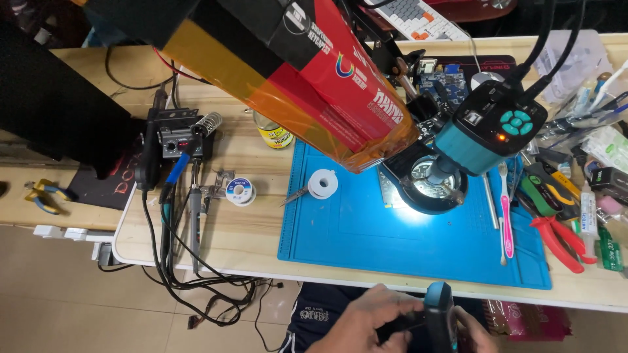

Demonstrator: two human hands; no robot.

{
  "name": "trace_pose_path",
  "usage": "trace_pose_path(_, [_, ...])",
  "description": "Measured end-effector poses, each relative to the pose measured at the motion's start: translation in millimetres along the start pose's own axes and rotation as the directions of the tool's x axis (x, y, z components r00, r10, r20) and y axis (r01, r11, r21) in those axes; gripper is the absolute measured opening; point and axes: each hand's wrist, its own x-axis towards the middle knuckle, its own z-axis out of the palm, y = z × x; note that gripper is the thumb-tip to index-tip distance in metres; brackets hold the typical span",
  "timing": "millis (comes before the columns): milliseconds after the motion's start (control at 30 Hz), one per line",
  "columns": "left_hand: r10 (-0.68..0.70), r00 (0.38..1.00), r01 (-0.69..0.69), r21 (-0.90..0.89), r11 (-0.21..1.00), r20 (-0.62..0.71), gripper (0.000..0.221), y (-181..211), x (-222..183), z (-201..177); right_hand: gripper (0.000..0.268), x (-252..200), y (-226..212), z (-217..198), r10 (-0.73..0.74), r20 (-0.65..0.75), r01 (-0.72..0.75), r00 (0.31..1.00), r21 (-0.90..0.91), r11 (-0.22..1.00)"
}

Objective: Testing and soldering components on a circuit board at a repair station.

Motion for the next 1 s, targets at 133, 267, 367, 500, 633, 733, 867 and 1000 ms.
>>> trace_pose_path(133, [0.239,0.966,-0.224,0.150,0.963,-0.094,0.034,-16,2,1,0.074,-22,-74,145,0.518,-0.290,-0.364,0.805,0.449,0.816])
trace_pose_path(267, [0.405,0.849,-0.200,0.504,0.840,-0.339,0.016,-32,-7,20,0.061,-55,-65,207,-0.497,-0.550,0.297,0.671,-0.415,0.860])
trace_pose_path(367, [0.265,0.893,-0.072,0.465,0.882,-0.364,0.016,-29,-15,30,0.066,-81,-95,286,-0.830,-0.352,0.205,0.433,-0.858,0.471])
trace_pose_path(500, [-0.448,0.809,0.410,-0.181,0.894,-0.380,0.058,42,-14,29,0.078,-90,-110,327,-0.866,-0.324,0.126,0.381,-0.910,0.396])
trace_pose_path(633, [-0.277,0.918,0.119,-0.469,0.875,-0.283,0.073,10,-16,31,0.054,-84,-147,382,-0.955,-0.268,0.244,0.127,-0.925,0.292])
trace_pose_path(733, [-0.285,0.883,-0.054,-0.684,0.727,-0.373,0.073,13,-17,36,0.049,-80,-126,337,-0.954,-0.244,0.357,0.172,-0.887,0.292])
trace_pose_path(867, [-0.149,0.869,-0.168,-0.564,0.809,-0.472,0.074,6,-17,24,0.081,-76,-110,263,-0.471,-0.478,0.358,0.741,-0.313,0.880])
trace_pose_path(1000, [-0.097,0.857,-0.173,-0.460,0.871,-0.506,0.066,-35,-18,2,0.058,-96,-136,248,-0.548,-0.320,0.439,0.773,-0.355,0.826])
